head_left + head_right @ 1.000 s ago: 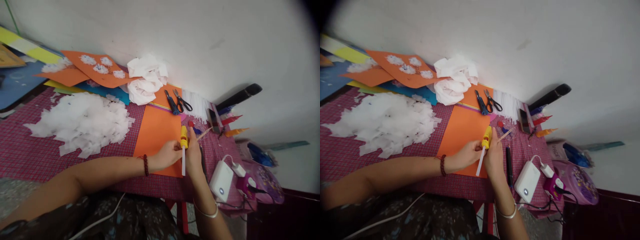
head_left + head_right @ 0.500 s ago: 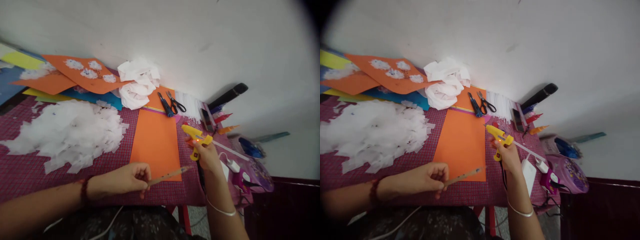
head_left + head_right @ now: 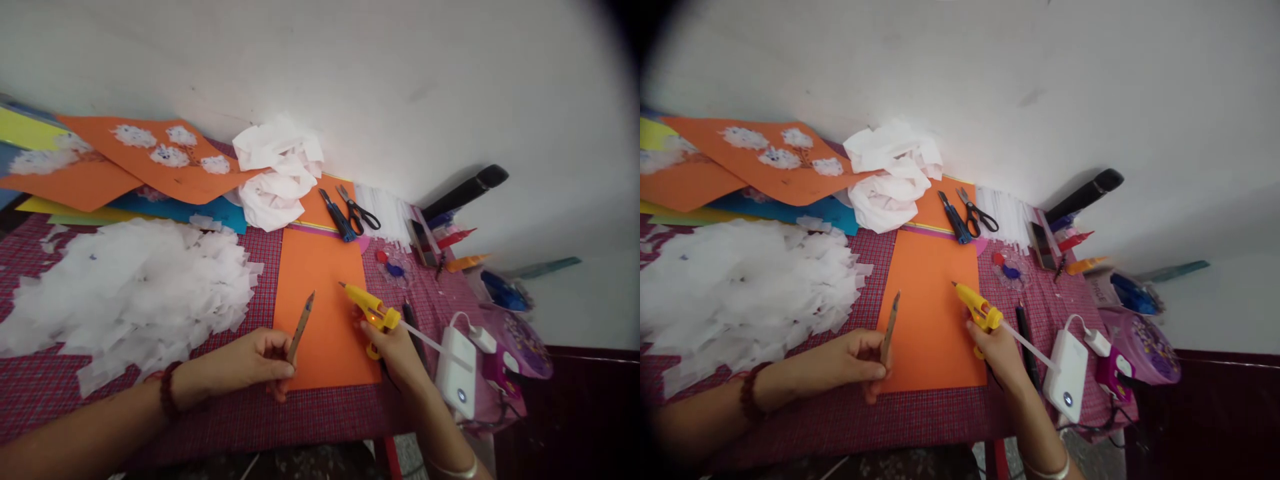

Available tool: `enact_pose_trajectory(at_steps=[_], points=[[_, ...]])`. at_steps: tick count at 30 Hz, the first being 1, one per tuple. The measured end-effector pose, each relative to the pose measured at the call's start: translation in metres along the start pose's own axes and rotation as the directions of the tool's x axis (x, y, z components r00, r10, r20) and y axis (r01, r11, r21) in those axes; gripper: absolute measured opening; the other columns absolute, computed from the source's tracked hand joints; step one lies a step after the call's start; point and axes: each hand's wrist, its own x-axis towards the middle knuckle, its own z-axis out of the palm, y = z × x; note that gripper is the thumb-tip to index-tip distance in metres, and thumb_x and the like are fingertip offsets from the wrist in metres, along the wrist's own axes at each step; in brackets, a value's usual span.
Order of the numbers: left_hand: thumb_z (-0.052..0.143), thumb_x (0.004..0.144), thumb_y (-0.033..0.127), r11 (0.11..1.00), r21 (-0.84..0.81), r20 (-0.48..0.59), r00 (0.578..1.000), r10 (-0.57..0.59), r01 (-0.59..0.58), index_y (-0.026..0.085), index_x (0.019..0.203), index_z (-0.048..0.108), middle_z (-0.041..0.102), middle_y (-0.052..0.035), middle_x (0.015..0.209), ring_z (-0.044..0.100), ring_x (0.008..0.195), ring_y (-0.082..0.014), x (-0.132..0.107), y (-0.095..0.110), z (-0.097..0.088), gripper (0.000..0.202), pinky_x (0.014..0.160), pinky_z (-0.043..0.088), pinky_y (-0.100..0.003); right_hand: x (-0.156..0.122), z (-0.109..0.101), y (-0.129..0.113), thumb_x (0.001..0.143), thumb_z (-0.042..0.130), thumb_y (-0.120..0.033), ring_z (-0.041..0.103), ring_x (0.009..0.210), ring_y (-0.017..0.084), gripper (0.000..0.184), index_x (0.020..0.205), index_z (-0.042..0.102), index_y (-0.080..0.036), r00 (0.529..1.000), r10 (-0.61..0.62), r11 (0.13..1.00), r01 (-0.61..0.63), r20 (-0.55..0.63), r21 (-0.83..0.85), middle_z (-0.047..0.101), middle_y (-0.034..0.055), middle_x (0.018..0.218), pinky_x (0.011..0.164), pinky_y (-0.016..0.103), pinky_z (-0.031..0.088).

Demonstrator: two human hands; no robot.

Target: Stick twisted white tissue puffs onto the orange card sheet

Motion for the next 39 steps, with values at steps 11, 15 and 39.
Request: enact_pose_trajectory(at_steps=[11,15,39], points=[[0.074,0.078,0.037,0.999,-0.026,0.029,0.999,0.034,-0.033,0.015,0.078,0.062,0.063,0.0021,0.071,0.062,0.064,-0.0100,0.002,-0.004,-0.006,0.025,0.065,0.049,-0.024,-0.011,0.005,0.008,0.069,0.078,-0.042,0.069,0.077,0.020,0.031,0.087,0.067,-0.019,0.996,0.089,0.933,-0.093,0.027,0.346,0.072,0.0055,0.083,0.072,0.034,0.057],[0.076,0.076,0.035,0.996,-0.013,0.086,0.993,0.086,-0.085,0.015,0.081,0.073,0.066,-0.0008,0.073,0.061,0.066,-0.0107,0.001,-0.004,-0.009,0.021,0.069,0.050,-0.025,-0.011,-0.006,-0.009,0.071,0.077,-0.046,0.058,0.055,0.011,0.037,0.089,0.063,-0.017,0.994,0.090,0.952,-0.103,0.057,0.289,0.067,0.0030,0.078,0.044,0.021,0.041],[0.067,0.081,0.030,0.950,0.289,0.118,0.989,0.087,-0.118,0.017,0.078,0.073,0.067,-0.0015,0.075,0.061,0.072,-0.0121,-0.001,-0.002,-0.008,0.015,0.071,0.048,-0.023,0.049,0.031,-0.038,0.077,0.060,-0.055,0.039,0.052,0.009,0.040,0.090,0.053,-0.018,0.963,-0.161,0.950,0.210,0.214,-0.230,0.049,-0.0016,0.067,0.047,0.024,0.034]])
